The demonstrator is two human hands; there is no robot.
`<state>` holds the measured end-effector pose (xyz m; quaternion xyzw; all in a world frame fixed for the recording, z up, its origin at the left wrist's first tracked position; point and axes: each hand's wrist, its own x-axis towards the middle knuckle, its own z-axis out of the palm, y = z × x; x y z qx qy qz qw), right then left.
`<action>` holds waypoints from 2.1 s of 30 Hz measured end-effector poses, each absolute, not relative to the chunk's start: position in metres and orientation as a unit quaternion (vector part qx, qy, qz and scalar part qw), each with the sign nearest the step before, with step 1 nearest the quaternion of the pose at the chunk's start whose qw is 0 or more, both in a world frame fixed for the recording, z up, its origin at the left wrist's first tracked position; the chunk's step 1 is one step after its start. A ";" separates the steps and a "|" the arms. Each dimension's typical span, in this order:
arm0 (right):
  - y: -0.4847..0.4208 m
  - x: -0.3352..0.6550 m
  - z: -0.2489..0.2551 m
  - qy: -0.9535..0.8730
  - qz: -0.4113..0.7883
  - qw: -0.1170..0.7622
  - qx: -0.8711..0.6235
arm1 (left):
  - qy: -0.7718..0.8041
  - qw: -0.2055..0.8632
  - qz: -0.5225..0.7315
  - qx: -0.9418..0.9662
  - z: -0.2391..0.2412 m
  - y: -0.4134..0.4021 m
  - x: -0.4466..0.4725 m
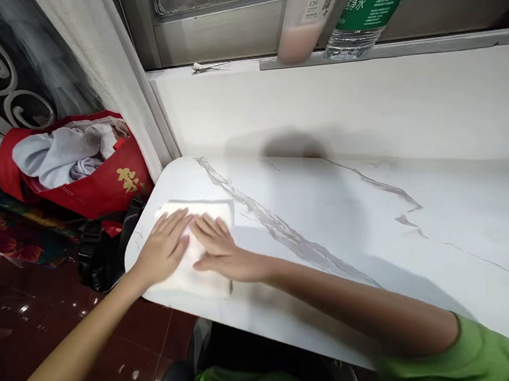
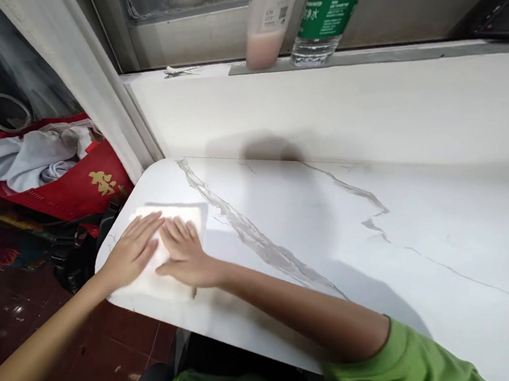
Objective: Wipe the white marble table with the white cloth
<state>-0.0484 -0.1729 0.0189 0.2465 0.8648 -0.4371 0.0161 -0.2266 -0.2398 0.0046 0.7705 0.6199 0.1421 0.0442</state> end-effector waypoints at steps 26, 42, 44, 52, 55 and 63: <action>-0.034 -0.120 -0.006 0.867 -0.147 -0.223 0.421 | 0.682 0.053 0.221 0.695 0.002 -0.051 -0.253; -0.224 0.073 -0.014 0.908 -0.108 -0.191 0.358 | 0.648 -0.006 0.141 0.748 -0.012 -0.264 -0.072; -0.229 0.087 -0.015 0.909 -0.099 -0.179 0.363 | 0.636 -0.003 0.127 0.761 -0.012 -0.268 -0.059; -0.124 0.088 -0.016 0.887 -0.104 -0.175 0.414 | 0.646 0.030 0.127 0.752 -0.006 -0.152 -0.048; -0.066 0.090 -0.015 0.878 -0.110 -0.171 0.434 | 0.653 0.035 0.129 0.745 -0.004 -0.093 -0.042; 0.019 0.112 -0.014 0.872 -0.121 -0.177 0.441 | 0.676 0.028 0.171 0.717 -0.002 -0.016 -0.009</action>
